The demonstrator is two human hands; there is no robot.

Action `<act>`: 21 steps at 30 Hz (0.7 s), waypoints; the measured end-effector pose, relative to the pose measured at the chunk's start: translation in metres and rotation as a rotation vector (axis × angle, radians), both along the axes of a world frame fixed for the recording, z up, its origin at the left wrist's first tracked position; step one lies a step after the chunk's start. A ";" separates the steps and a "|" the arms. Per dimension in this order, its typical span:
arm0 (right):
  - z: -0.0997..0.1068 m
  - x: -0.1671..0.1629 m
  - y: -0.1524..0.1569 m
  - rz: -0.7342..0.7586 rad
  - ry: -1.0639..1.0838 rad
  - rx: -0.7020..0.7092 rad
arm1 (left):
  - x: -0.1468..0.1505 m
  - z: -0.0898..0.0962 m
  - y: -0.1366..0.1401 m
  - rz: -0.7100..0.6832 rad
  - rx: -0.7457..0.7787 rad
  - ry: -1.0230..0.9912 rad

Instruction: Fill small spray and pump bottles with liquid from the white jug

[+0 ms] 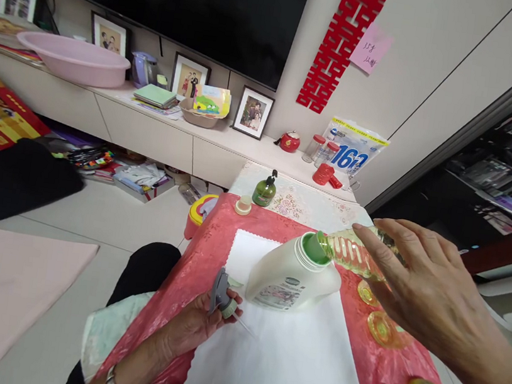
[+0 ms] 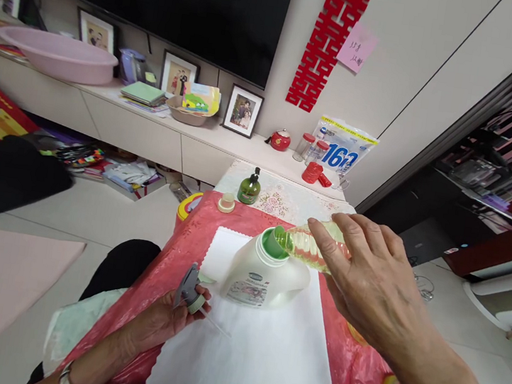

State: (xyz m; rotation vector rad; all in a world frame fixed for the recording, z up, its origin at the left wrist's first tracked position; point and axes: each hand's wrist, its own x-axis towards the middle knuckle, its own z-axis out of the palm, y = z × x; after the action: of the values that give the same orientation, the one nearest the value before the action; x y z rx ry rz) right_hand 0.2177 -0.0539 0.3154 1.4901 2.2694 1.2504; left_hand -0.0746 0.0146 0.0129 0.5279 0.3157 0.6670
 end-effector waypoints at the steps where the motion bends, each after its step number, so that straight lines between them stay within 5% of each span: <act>1: 0.001 -0.001 0.001 -0.002 -0.001 -0.003 | 0.000 0.000 0.000 -0.001 -0.001 0.001; 21: 0.015 -0.002 0.005 -0.001 -0.046 -0.074 | 0.000 -0.004 -0.001 0.006 -0.031 0.036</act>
State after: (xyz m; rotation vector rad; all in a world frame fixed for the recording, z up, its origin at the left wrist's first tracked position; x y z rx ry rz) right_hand 0.2155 -0.0492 0.3303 1.4228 2.2592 1.1742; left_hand -0.0748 0.0140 0.0092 0.5105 0.3612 0.6575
